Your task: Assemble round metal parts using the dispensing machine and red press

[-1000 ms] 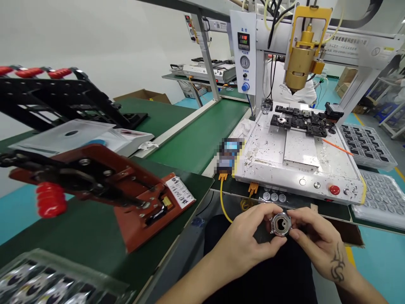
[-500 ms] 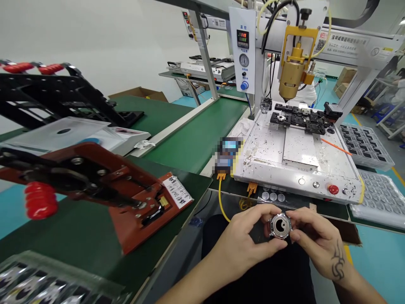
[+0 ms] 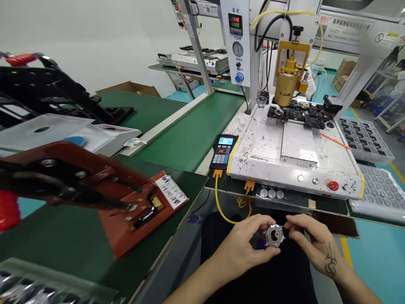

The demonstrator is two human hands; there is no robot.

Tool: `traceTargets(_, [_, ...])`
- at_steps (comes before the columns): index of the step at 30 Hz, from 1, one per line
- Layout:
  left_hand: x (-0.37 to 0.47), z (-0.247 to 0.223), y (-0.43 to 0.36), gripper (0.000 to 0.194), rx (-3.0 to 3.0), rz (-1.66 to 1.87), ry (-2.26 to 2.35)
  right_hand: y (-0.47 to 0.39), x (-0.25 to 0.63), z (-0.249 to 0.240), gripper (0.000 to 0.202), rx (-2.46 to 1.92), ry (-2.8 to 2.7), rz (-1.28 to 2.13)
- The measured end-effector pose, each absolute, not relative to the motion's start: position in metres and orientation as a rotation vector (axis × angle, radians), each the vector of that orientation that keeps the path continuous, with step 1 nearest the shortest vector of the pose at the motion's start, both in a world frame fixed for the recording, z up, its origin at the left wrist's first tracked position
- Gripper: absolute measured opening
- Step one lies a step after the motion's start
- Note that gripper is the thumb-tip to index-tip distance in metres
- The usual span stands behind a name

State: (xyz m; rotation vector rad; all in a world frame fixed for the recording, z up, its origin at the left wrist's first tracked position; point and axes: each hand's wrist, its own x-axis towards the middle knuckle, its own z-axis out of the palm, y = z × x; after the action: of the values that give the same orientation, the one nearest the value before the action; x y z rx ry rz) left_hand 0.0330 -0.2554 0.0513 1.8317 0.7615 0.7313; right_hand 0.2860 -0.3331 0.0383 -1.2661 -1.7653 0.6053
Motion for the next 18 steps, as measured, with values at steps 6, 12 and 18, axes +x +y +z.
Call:
traceTargets(6, [0.035,-0.003,-0.222,0.039,1.993,0.723,0.755,-0.299,0.304,-0.022,0.027,-1.448,-1.851,0.132])
traceTargets(12, [0.078,-0.033,-0.176,0.045,2.147,0.639,0.542,-0.277,0.302,-0.045,0.036,-1.473,-1.889,0.039])
traceTargets(18, [0.079,-0.042,-0.191,0.042,2.230,0.570,0.508,-0.284,0.301,-0.048,0.031,-1.538,-1.888,-0.008])
